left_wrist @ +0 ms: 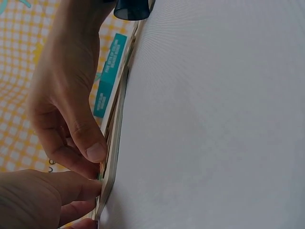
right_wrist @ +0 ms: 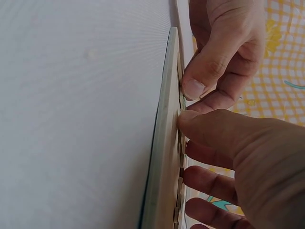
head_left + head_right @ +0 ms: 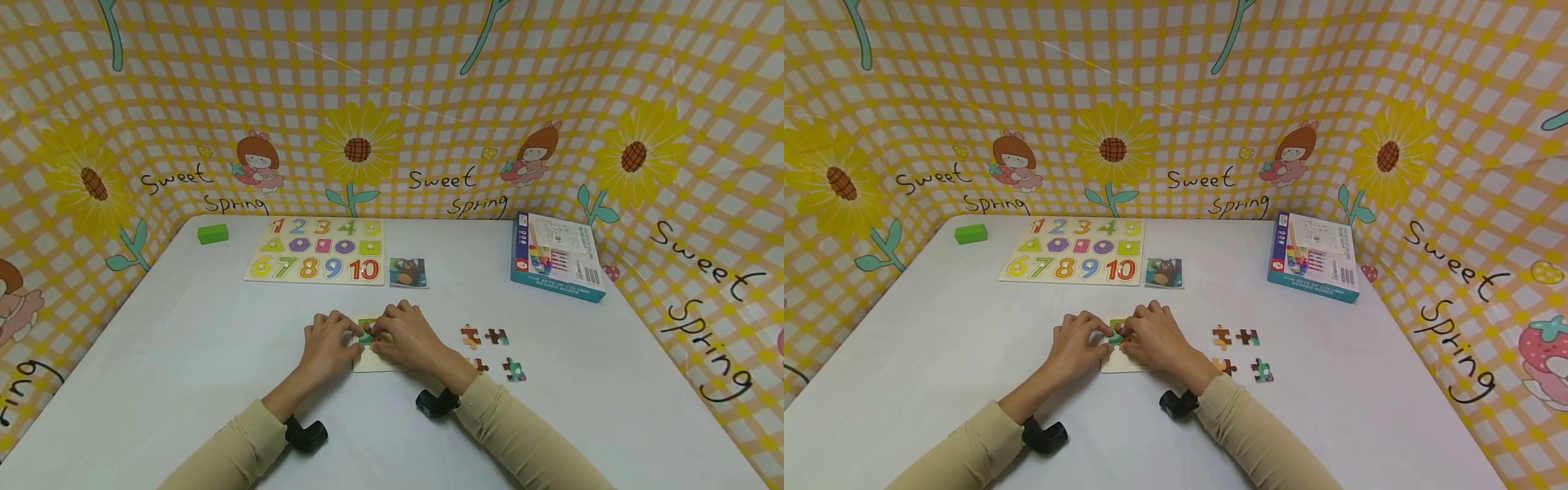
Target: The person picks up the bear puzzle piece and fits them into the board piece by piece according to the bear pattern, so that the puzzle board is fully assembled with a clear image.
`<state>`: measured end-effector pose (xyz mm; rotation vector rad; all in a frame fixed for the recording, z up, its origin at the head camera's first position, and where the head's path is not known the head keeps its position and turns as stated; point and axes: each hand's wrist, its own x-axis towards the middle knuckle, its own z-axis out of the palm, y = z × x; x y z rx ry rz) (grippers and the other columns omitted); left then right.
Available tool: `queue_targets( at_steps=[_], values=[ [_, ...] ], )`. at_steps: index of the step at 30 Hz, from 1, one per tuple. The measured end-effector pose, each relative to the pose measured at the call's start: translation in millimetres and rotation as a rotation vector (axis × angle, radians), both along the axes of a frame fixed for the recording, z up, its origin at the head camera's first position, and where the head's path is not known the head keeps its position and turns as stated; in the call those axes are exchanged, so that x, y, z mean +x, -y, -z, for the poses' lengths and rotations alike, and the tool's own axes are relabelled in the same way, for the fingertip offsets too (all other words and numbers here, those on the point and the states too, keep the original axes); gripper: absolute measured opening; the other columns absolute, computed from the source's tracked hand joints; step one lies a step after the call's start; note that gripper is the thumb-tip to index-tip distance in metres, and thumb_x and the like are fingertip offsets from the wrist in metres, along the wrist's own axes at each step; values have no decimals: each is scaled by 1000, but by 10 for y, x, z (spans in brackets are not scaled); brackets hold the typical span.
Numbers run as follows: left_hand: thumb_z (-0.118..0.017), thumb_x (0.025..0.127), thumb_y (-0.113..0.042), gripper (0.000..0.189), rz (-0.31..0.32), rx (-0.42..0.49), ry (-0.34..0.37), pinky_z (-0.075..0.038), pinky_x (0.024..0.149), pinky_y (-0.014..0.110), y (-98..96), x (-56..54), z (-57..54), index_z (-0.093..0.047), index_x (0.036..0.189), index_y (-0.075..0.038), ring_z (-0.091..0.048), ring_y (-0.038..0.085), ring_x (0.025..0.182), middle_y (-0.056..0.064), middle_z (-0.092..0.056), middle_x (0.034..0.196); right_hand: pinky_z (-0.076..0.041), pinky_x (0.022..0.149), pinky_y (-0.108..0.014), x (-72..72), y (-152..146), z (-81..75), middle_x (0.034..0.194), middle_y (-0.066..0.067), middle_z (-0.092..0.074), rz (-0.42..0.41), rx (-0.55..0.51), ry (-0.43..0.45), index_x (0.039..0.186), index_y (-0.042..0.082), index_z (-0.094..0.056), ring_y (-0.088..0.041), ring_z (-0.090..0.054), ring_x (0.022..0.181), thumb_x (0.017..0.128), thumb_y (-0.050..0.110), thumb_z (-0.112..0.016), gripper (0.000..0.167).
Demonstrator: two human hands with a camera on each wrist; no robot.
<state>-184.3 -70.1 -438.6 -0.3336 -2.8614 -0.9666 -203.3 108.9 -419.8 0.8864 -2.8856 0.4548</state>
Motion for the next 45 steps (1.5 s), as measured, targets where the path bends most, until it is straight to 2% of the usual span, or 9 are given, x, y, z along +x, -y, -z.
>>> queue_targets(
  at_steps=[9, 20, 31, 45],
  values=[
    [-71, 76, -20, 12, 11, -12, -9, -31, 85, 48, 6, -15, -1, -68, 87, -17, -45, 28, 102, 3, -59, 101, -38, 79, -37, -9, 14, -9, 91, 1, -62, -1, 6, -10, 90, 16, -73, -18, -46, 86, 78, 33, -75, 21],
    [-70, 75, -23, 14, 23, -4, 17, -30, 86, 49, 3, -32, 7, -68, 88, -17, -45, 27, 103, 3, -58, 102, -38, 75, -34, -18, 0, 8, 90, 0, -61, -12, 5, -10, 91, 15, -73, -17, -45, 83, 78, 32, -75, 21],
    [-71, 76, -23, 14, 26, -21, 15, -30, 84, 48, 9, -34, -8, -68, 88, -17, -45, 27, 101, 2, -57, 100, -38, 72, -33, -3, 30, -38, 91, 0, -62, -9, 30, 15, 90, 15, -74, -16, -46, 82, 79, 32, -74, 20],
    [-71, 76, -24, 14, 19, -21, 12, -30, 86, 50, 14, -39, 21, -68, 88, -18, -44, 27, 102, 3, -57, 102, -39, 75, -33, -12, 19, -17, 94, -1, -62, -6, 23, 18, 92, 15, -72, -17, -46, 84, 79, 32, -74, 21]
  ],
)
